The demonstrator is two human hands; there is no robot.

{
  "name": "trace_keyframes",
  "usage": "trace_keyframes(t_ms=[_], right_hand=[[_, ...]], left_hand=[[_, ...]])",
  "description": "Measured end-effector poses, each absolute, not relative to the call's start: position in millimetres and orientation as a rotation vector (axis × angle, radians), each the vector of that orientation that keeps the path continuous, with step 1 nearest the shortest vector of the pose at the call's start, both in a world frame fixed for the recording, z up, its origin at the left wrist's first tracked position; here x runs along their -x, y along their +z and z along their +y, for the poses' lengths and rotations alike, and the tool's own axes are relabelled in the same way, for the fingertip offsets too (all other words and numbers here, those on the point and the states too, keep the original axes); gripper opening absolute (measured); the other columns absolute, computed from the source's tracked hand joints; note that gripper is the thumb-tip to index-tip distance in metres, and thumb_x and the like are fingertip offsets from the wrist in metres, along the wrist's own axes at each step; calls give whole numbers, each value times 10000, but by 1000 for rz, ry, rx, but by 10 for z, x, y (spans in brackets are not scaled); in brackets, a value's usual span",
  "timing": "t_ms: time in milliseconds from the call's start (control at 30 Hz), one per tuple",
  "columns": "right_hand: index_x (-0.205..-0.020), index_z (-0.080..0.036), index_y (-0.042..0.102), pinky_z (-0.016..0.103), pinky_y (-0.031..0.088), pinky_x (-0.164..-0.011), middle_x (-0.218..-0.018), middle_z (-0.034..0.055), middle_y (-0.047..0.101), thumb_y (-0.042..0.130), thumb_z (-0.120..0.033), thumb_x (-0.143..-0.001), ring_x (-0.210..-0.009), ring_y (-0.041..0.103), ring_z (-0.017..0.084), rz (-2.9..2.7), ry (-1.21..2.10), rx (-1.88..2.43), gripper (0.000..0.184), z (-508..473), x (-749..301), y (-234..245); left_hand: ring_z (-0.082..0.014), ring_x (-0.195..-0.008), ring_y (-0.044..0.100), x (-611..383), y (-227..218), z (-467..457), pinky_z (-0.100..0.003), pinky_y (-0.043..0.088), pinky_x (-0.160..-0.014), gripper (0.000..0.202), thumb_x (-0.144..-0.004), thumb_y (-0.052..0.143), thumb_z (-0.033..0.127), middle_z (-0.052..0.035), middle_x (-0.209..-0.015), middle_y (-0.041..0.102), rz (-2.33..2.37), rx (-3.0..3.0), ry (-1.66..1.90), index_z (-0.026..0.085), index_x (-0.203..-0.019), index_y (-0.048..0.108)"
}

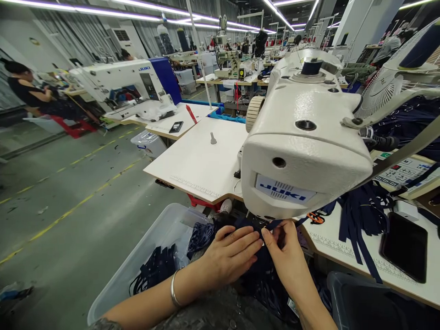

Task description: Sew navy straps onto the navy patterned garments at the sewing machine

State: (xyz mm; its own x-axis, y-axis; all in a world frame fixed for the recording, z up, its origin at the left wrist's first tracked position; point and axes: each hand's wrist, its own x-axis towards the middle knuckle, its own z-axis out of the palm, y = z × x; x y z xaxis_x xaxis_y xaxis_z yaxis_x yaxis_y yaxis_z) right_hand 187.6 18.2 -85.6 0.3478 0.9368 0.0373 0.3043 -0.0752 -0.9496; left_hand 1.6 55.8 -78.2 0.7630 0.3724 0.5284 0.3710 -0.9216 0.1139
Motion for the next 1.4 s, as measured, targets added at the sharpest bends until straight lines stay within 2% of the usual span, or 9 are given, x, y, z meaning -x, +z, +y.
trace_keyframes(t_ms=[167, 267, 433, 533, 633, 733, 867, 1133, 1400], right_hand=[[-1071, -238, 551, 300, 503, -777, -920, 8, 602, 669, -463, -809, -830, 568, 171, -956, 967, 1489, 365, 231, -1870, -828], [-1068, -236, 566, 293, 510, -749, -888, 3, 611, 680, -459, -802, -808, 577, 172, -953, 978, 1488, 365, 228, -1900, -822], [-933, -219, 592, 287, 485, -721, -816, 5, 627, 597, -494, -852, -780, 585, 178, -1045, 841, 1574, 287, 255, -2037, -870], [-976, -211, 595, 304, 477, -748, -857, 23, 660, 584, -451, -854, -815, 611, 197, -1130, 731, 1629, 269, 323, -2114, -895], [-885, -191, 614, 336, 472, -721, -790, 46, 665, 565, -404, -836, -777, 618, 227, -1199, 634, 1756, 224, 418, -2158, -891], [-823, -181, 651, 396, 470, -802, -810, 85, 693, 537, -387, -813, -834, 631, 269, -1299, 577, 1790, 236, 516, -2173, -862], [-827, -189, 704, 435, 460, -883, -895, 117, 736, 534, -374, -762, -983, 636, 318, -1354, 495, 1745, 259, 607, -2181, -840], [-881, -198, 729, 443, 429, -994, -1004, 119, 731, 561, -412, -766, -1140, 592, 323, -1382, 445, 1703, 294, 655, -2203, -852], [-904, -190, 725, 485, 381, -1035, -1039, 127, 722, 540, -414, -782, -1122, 600, 333, -1450, 328, 1642, 315, 697, -2253, -915]], left_hand=[[-169, -1275, 464, 0, -689, 602, -301, 297, -982, 383, -975, 464, 195, -42, -1276, 611, 598, -3092, 734, 221, -1357, 473], [-171, -1241, 478, -23, -663, 616, -304, 335, -937, 368, -971, 464, 191, -38, -1266, 609, 615, -3116, 698, 219, -1337, 492], [-162, -1219, 482, -74, -675, 620, -311, 347, -922, 329, -980, 442, 199, -27, -1288, 592, 645, -3088, 743, 223, -1299, 522], [-164, -1217, 484, -103, -681, 617, -317, 332, -939, 327, -991, 441, 242, -23, -1291, 590, 691, -3064, 757, 221, -1309, 514], [-169, -1214, 488, -139, -675, 617, -321, 310, -959, 327, -1002, 429, 296, -27, -1280, 597, 755, -3027, 789, 212, -1306, 515], [-180, -1221, 485, -180, -674, 621, -324, 289, -970, 339, -1005, 419, 331, -42, -1281, 594, 813, -3009, 811, 198, -1299, 520], [-202, -1228, 477, -220, -687, 626, -336, 282, -963, 373, -986, 451, 359, -56, -1264, 593, 866, -2997, 801, 167, -1300, 515], [-209, -1237, 439, -221, -634, 636, -380, 290, -906, 409, -993, 417, 373, -42, -1286, 575, 863, -3002, 720, 150, -1329, 484], [-202, -1242, 421, -245, -645, 614, -390, 281, -921, 404, -1008, 366, 366, -28, -1315, 560, 905, -2996, 690, 161, -1335, 485]])
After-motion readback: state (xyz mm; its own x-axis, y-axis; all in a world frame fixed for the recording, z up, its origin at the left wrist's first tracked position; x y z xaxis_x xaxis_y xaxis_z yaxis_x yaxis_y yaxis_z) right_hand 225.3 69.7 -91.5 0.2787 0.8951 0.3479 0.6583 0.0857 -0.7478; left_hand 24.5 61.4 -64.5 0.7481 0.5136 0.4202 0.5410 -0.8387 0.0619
